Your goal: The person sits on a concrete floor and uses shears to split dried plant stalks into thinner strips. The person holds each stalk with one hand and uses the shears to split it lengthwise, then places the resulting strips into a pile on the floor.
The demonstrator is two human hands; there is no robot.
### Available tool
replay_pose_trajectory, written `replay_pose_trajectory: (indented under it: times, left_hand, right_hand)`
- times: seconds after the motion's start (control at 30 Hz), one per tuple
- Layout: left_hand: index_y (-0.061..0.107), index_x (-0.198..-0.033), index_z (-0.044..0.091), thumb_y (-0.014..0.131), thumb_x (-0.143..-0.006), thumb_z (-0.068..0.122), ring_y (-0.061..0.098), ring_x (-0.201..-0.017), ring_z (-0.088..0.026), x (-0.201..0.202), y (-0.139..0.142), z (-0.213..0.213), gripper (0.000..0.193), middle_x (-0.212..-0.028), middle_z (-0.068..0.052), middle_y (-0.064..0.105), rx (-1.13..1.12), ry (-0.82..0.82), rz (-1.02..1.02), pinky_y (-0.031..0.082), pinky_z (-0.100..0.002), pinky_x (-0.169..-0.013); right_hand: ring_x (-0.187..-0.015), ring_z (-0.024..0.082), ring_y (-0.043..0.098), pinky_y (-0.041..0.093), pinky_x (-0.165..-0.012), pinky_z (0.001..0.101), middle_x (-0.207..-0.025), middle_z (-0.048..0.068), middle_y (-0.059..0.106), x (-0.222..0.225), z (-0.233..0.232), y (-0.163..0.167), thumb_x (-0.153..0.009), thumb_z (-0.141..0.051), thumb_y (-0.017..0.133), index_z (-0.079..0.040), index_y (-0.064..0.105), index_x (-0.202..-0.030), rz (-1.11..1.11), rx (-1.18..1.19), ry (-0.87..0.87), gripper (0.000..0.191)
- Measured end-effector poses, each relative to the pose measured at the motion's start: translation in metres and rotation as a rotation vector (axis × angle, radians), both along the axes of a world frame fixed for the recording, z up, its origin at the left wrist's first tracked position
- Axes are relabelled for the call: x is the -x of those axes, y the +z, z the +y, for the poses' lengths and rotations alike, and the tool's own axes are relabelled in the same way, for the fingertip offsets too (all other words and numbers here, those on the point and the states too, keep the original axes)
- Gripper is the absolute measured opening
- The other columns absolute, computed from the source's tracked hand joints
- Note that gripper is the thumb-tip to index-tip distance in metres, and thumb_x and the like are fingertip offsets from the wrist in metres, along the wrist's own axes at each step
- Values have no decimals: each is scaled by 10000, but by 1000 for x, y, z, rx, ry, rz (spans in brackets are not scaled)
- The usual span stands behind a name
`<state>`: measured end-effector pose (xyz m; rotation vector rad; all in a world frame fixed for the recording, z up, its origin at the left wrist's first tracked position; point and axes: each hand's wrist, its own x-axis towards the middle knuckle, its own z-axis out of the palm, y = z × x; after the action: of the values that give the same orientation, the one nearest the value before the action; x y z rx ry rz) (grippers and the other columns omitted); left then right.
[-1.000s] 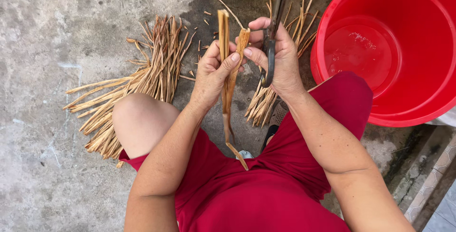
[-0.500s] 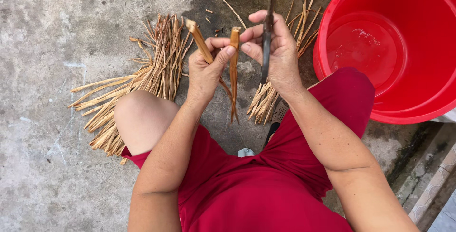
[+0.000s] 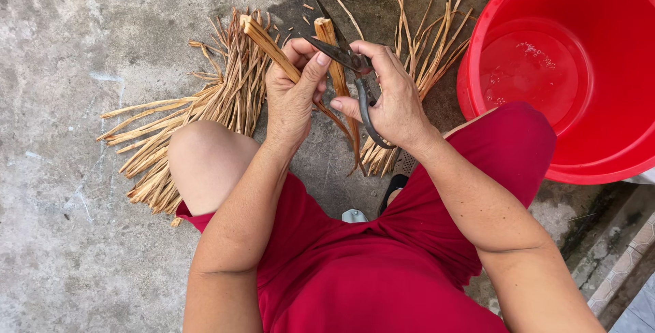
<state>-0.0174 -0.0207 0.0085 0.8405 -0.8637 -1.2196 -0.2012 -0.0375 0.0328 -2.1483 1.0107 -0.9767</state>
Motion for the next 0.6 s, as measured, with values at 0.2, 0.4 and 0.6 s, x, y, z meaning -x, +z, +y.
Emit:
replay_pose_trajectory:
  times: [0.2,0.4,0.6]
  left_hand:
    - [651,-1092,80,704,-1035,182,534,-692,-1,0,-2,2,128,-885,54,617,-14,10,-23,419,-161,-552]
    - [648,-1080,72,713,-1039,189,534,-693,0,-2,-3,3,140,-853,55,606,-24,38,-37,424,-164,-566]
    - [649,-1061,67,717,-1036,199,536,-671,-5,-4,-4,1,150,-828,50,618,-16,43,-28,425,-166,-557]
  right_hand:
    - [-1088,226,670,583,-902,344,-1267,116,631,-7,0,4,-844,-366,939,-70,521,-1423,40,-14,-36,773]
    - [-836,165,676,556,-688,297,-1065,84,662,-12,2,8,-802,-355,947,-55,589,-1331,55,-109,-87,706]
    - [-807,81,701,559,-688,249,-882,7,724,-16,4,10,-813,-369,931,-58,681,-1227,-27,-119,-71,574]
